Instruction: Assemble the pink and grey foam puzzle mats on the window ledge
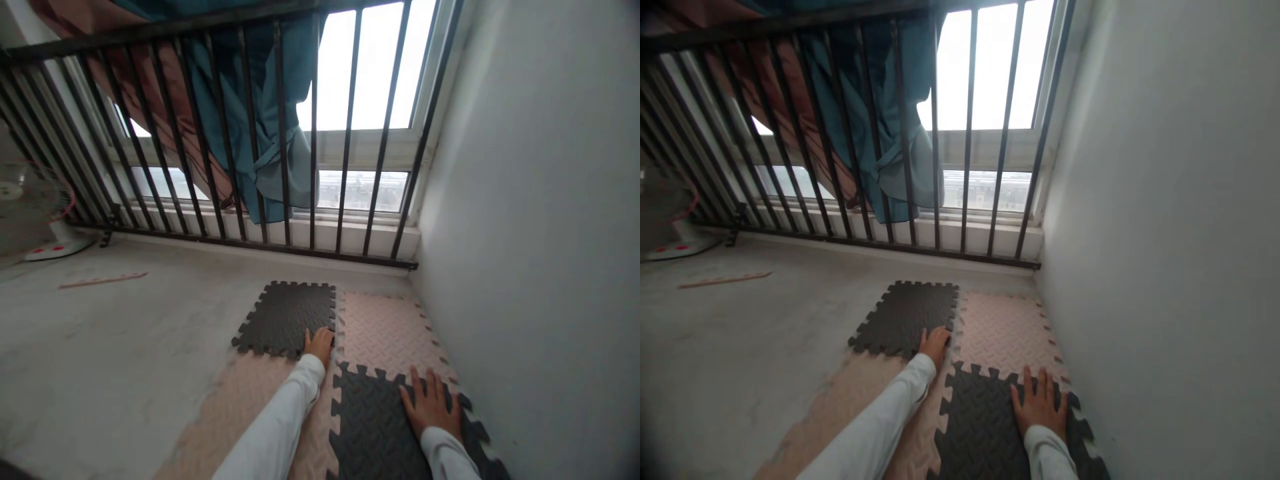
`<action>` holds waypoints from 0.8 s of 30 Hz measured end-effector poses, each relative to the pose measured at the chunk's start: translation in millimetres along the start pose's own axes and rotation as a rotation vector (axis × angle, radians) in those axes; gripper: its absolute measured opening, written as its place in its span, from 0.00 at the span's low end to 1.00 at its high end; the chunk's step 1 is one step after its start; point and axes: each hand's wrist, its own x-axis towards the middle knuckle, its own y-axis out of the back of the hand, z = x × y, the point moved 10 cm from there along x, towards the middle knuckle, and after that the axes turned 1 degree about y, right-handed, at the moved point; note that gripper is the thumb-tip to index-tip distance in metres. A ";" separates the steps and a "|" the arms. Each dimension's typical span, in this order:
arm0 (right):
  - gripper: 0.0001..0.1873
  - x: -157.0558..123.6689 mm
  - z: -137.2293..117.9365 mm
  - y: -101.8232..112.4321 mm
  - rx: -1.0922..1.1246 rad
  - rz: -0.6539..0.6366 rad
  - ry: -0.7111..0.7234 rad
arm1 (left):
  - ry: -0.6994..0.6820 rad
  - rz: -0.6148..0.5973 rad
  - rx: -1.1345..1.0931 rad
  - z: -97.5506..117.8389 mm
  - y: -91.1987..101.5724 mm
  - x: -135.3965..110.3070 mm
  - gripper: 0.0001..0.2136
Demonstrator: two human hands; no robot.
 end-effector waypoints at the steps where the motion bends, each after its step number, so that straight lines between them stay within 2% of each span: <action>1: 0.33 0.9 0.3 -2.5 0.004 0.017 0.006 | -0.019 0.005 -0.009 6.9 -5.6 2.3 0.18; 4: 0.33 2.3 1.1 -8.5 0.002 0.044 0.021 | -0.060 0.005 -0.004 20.6 -15.4 5.6 0.17; 7: 0.33 2.0 1.3 -9.9 0.002 0.036 0.028 | -0.079 0.006 0.037 29.2 -15.8 3.9 0.17; 13: 0.32 -0.5 1.1 -5.2 0.020 0.027 0.023 | -0.131 -0.071 0.073 43.1 -17.2 -8.3 0.17; 19: 0.32 -6.0 -2.3 8.2 0.023 0.069 0.046 | -0.144 -0.059 0.058 37.3 -14.5 -8.3 0.16; 24: 0.32 -6.3 -1.5 7.5 0.021 0.062 0.045 | -0.132 -0.008 0.008 24.4 -11.5 -1.3 0.14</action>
